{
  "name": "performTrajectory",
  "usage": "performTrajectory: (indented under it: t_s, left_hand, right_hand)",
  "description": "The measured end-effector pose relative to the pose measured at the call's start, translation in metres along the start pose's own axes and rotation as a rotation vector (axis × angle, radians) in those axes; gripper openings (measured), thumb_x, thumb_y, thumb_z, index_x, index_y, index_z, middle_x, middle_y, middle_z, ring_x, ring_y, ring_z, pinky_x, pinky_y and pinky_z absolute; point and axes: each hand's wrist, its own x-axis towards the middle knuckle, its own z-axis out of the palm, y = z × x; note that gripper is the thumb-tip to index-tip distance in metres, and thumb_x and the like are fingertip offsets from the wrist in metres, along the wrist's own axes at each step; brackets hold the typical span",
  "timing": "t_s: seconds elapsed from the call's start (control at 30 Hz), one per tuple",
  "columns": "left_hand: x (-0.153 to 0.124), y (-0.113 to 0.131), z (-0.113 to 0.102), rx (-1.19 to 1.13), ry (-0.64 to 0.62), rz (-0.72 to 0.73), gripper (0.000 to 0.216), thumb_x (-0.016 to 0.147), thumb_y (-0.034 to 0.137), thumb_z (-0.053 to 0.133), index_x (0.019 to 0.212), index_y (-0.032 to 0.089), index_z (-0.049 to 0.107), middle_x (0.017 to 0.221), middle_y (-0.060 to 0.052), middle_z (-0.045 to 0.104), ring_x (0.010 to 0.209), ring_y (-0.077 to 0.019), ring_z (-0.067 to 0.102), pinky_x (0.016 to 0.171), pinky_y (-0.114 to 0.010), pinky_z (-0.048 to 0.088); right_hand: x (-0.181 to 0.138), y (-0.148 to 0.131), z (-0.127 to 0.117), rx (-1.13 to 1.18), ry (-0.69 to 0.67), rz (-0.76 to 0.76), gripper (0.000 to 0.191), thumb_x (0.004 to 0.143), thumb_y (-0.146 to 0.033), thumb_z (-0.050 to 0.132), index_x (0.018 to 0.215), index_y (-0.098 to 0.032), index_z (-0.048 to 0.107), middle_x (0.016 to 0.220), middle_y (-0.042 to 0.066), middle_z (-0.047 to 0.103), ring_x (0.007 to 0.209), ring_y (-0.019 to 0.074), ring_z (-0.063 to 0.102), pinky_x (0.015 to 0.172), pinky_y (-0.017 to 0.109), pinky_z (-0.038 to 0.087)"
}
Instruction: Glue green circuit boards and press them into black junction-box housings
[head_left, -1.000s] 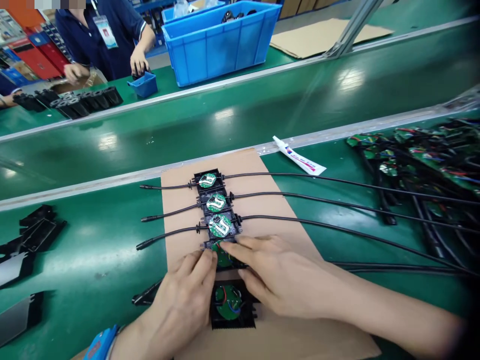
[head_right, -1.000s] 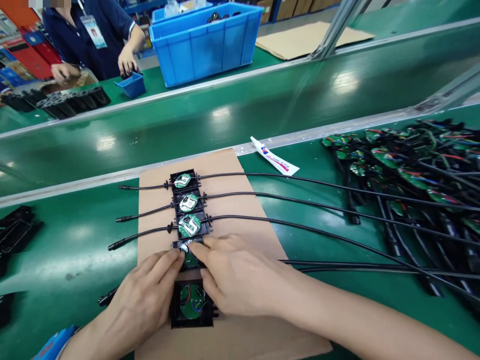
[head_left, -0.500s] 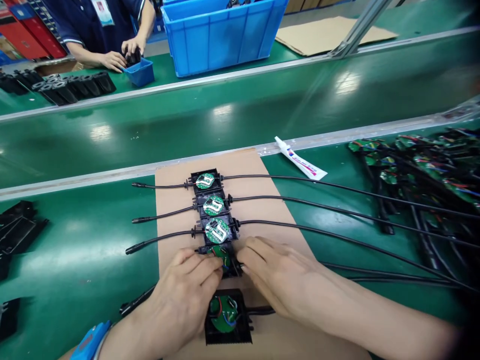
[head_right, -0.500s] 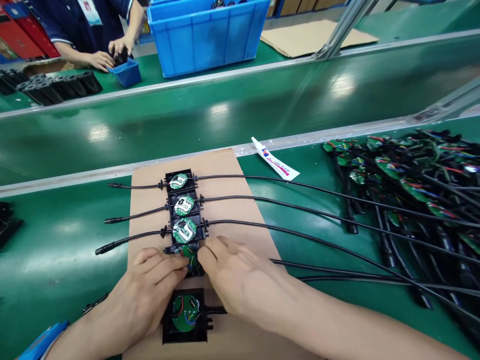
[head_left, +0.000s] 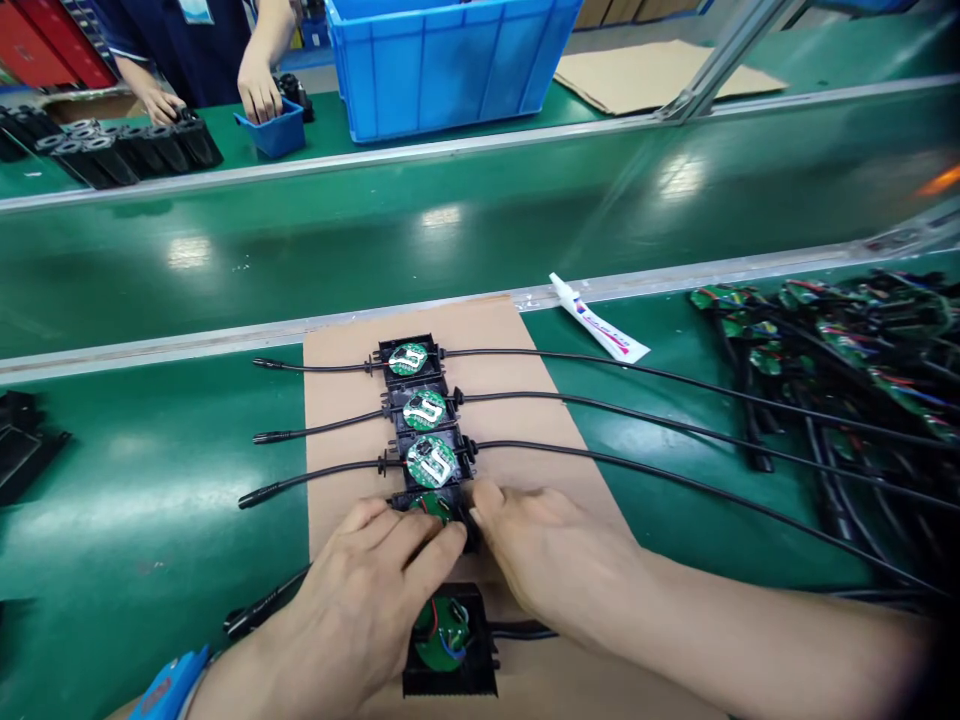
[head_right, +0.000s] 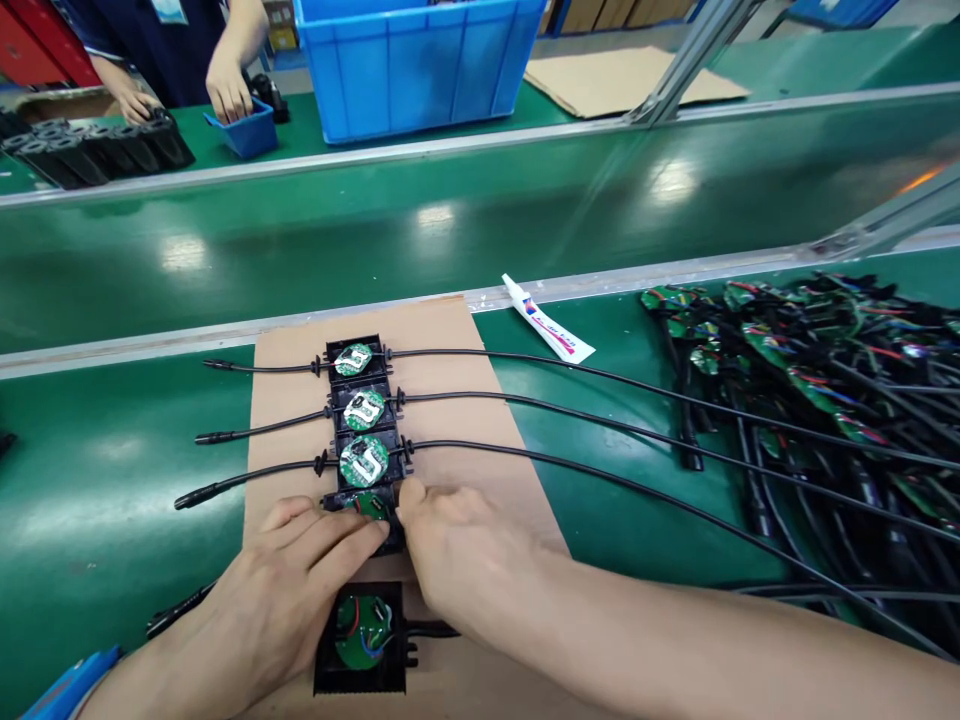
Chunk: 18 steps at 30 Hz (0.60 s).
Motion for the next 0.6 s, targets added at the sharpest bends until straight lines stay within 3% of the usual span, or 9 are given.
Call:
performTrajectory:
  t_s: [0.1, 0.27, 0.4, 0.5, 0.6]
  left_hand:
    - [0.001, 0.002, 0.002, 0.05, 0.005, 0.013, 0.057, 0.078, 0.009, 0.044, 0.135, 0.012, 0.045, 0.117, -0.009, 0.064, 0.1, -0.0234, 0.058, 0.094, -0.04, 0.037]
    - [0.004, 0.006, 0.007, 0.117, 0.075, -0.004, 0.057, 0.076, 0.013, 0.045, 0.133, 0.009, 0.048, 0.115, -0.009, 0.064, 0.097, -0.0233, 0.056, 0.093, -0.038, 0.036]
    - [0.009, 0.011, 0.003, 0.126, 0.014, -0.03, 0.055, 0.074, 0.012, 0.046, 0.129, 0.008, 0.052, 0.104, -0.009, 0.064, 0.09, -0.0238, 0.055, 0.087, -0.038, 0.04]
    - [0.01, 0.014, 0.001, 0.126, -0.052, -0.08, 0.056, 0.074, 0.012, 0.047, 0.129, 0.008, 0.052, 0.1, -0.009, 0.062, 0.083, -0.0234, 0.053, 0.08, -0.038, 0.042]
    - [0.006, 0.013, 0.002, 0.119, -0.027, -0.078, 0.057, 0.075, 0.009, 0.046, 0.132, 0.009, 0.05, 0.107, -0.011, 0.06, 0.087, -0.0237, 0.052, 0.085, -0.039, 0.042]
  right_hand:
    - [-0.003, -0.001, 0.009, -0.126, 0.092, -0.008, 0.018, 0.071, -0.003, 0.044, 0.083, -0.016, 0.049, 0.06, 0.005, 0.057, 0.047, 0.0193, 0.054, 0.044, 0.03, 0.016]
    - [-0.005, 0.0, 0.024, -0.23, 0.21, -0.016, 0.016, 0.074, -0.003, 0.042, 0.077, -0.018, 0.044, 0.058, 0.004, 0.053, 0.043, 0.0149, 0.047, 0.043, 0.028, 0.017]
    - [-0.004, -0.005, 0.03, -0.278, 0.318, 0.027, 0.017, 0.075, -0.002, 0.042, 0.074, -0.019, 0.044, 0.06, 0.006, 0.054, 0.046, 0.0179, 0.051, 0.042, 0.028, 0.018]
    - [-0.003, -0.003, 0.029, -0.207, 0.358, -0.003, 0.016, 0.078, -0.003, 0.044, 0.076, -0.018, 0.049, 0.068, 0.007, 0.057, 0.055, 0.0209, 0.055, 0.044, 0.028, 0.026]
    - [-0.004, 0.007, 0.027, 0.036, 0.412, -0.102, 0.012, 0.087, -0.012, 0.046, 0.081, -0.017, 0.055, 0.08, 0.008, 0.059, 0.073, 0.0223, 0.057, 0.059, 0.031, 0.043]
